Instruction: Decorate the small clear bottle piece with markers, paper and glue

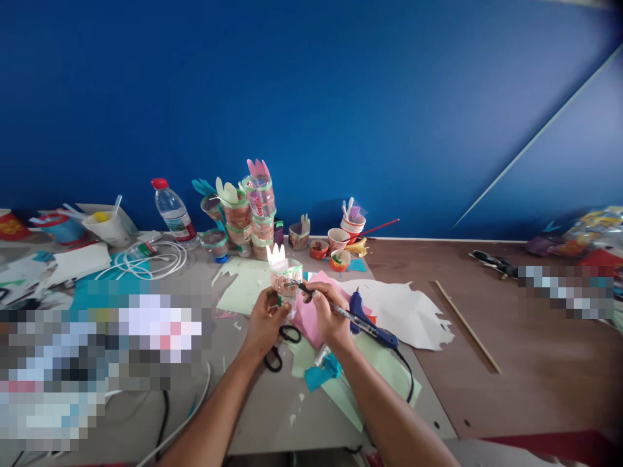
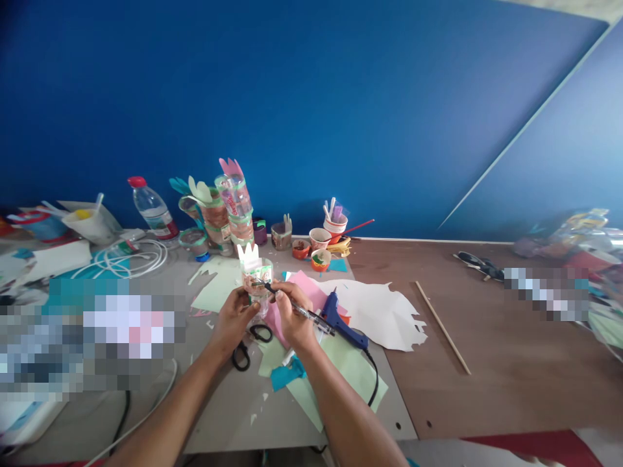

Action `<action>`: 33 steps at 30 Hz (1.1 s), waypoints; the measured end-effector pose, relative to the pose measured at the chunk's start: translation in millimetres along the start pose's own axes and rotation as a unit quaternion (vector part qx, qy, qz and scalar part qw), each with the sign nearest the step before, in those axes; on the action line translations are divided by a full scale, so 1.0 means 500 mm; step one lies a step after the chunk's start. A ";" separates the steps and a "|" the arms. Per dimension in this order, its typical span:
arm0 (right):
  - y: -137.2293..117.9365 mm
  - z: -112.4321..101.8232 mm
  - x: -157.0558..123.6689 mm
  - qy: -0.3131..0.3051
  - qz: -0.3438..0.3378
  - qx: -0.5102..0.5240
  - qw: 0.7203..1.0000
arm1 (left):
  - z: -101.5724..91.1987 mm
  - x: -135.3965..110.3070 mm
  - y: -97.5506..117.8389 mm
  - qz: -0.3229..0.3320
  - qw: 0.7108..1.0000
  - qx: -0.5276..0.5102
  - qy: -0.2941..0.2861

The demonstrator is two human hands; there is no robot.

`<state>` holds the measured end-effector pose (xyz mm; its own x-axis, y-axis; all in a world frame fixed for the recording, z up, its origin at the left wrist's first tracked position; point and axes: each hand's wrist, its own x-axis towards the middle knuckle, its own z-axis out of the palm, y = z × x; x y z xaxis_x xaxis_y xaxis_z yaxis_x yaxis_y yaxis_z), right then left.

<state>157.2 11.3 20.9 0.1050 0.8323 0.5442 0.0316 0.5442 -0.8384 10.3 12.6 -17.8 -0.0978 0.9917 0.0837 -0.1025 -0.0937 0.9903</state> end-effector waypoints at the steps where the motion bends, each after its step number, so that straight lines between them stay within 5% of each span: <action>1: 0.000 0.000 0.000 -0.001 0.000 -0.001 1.000 | 0.000 0.000 0.001 0.002 1.000 0.001 -0.002; 33: 0.024 -0.018 0.001 0.025 -0.001 0.047 0.999 | 0.000 0.008 -0.002 -0.005 1.000 -0.016 0.017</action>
<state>166.5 17.5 11.0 0.1545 0.8263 0.5416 -0.0605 0.5551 -0.8296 10.0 16.4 -18.6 -0.1298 0.9891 0.0690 -0.1352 -0.0866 0.9870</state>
